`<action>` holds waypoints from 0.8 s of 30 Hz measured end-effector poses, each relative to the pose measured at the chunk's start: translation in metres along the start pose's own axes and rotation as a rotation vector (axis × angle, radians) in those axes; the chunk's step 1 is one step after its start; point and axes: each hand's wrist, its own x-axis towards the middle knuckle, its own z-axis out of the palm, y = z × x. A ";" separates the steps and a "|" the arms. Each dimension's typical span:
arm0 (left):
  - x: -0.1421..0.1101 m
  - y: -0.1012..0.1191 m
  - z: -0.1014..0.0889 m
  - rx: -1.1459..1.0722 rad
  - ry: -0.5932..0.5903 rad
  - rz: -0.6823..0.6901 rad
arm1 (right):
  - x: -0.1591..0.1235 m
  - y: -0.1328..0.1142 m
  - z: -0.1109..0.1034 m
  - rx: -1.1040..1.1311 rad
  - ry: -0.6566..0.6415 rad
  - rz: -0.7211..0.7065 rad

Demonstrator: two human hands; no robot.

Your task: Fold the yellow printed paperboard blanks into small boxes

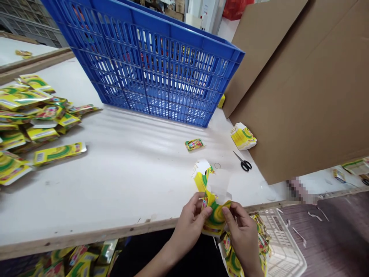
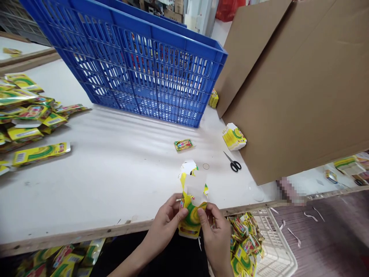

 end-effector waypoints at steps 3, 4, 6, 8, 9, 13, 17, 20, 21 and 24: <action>-0.003 0.004 -0.004 0.105 -0.016 0.038 | 0.002 0.000 -0.003 0.081 0.058 -0.037; -0.003 0.005 -0.006 0.116 -0.061 0.039 | 0.002 0.000 -0.004 0.110 0.046 -0.056; -0.004 0.009 -0.010 0.111 -0.168 0.022 | 0.004 -0.001 -0.008 0.139 -0.014 -0.084; -0.004 0.011 -0.014 0.071 -0.248 -0.018 | 0.006 -0.002 -0.014 0.121 -0.096 -0.094; -0.004 0.011 -0.015 0.037 -0.279 -0.044 | 0.007 -0.003 -0.017 0.099 -0.135 -0.096; -0.004 0.008 -0.015 -0.051 -0.333 -0.111 | 0.011 -0.004 -0.022 0.000 -0.212 -0.158; -0.004 0.009 -0.013 -0.070 -0.289 -0.122 | 0.011 -0.004 -0.016 0.066 -0.108 -0.149; -0.003 0.011 -0.013 -0.007 -0.281 -0.116 | 0.013 -0.003 -0.017 0.053 -0.058 -0.160; -0.002 0.011 -0.013 0.021 -0.265 -0.100 | 0.014 -0.003 -0.020 0.012 -0.069 -0.208; -0.001 0.007 -0.012 0.102 -0.177 -0.034 | 0.017 -0.006 -0.029 -0.102 -0.131 -0.260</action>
